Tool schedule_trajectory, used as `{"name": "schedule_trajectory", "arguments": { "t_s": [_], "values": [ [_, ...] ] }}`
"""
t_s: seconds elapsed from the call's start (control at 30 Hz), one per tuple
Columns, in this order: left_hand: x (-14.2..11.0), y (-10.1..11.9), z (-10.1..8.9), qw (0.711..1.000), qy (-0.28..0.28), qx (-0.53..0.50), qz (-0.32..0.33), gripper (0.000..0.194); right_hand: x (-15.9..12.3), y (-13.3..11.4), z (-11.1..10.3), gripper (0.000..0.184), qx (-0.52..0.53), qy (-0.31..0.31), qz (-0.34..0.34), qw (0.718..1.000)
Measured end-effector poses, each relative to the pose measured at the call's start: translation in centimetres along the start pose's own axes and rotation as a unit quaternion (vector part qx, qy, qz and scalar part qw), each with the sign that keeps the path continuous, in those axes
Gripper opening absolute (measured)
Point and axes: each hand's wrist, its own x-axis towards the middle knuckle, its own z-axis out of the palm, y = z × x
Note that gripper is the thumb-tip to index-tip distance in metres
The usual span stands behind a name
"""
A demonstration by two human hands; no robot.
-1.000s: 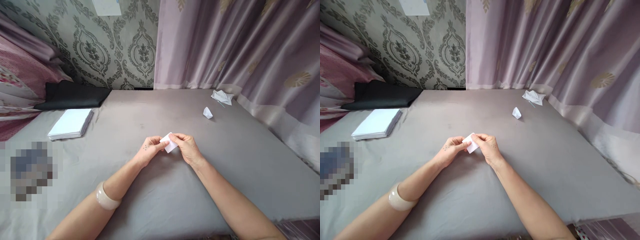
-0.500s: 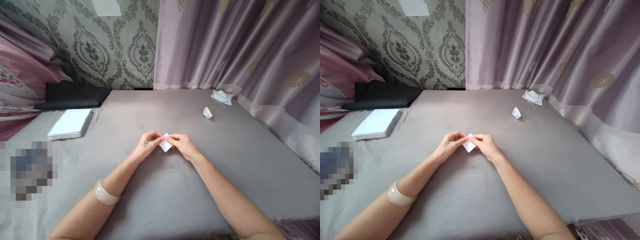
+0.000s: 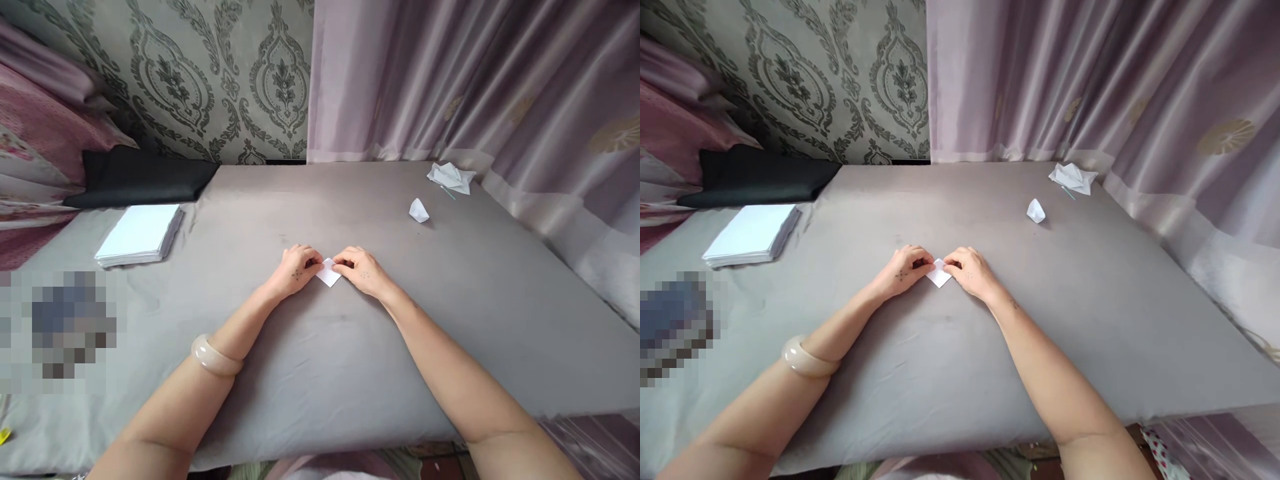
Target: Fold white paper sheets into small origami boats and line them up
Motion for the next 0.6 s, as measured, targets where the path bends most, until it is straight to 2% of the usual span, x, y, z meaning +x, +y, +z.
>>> {"name": "schedule_trajectory", "arguments": {
  "t_s": [0.17, 0.3, 0.43, 0.6],
  "values": [
    [-0.2, -0.8, 0.4, 0.998, 0.007, 0.028, 0.05, 0.012, -0.5, 0.5, -0.1, 0.015, -0.015, 0.01, -0.092, 0.996],
    [-0.3, -1.3, 0.6, 0.99, 0.018, 0.047, 0.133, 0.018, -0.9, 0.2, -0.3, 0.02, -0.053, 0.009, -0.15, 0.987],
    [-0.5, -1.2, 0.3, 0.971, 0.012, 0.108, 0.211, 0.027, -1.3, -0.3, -0.5, 0.026, -0.121, -0.01, -0.164, 0.979],
    [-1.0, -0.1, -0.3, 0.952, -0.02, 0.184, 0.243, 0.034, -1.7, -1.2, -0.6, 0.027, -0.223, -0.02, -0.148, 0.963]
  ]
}}
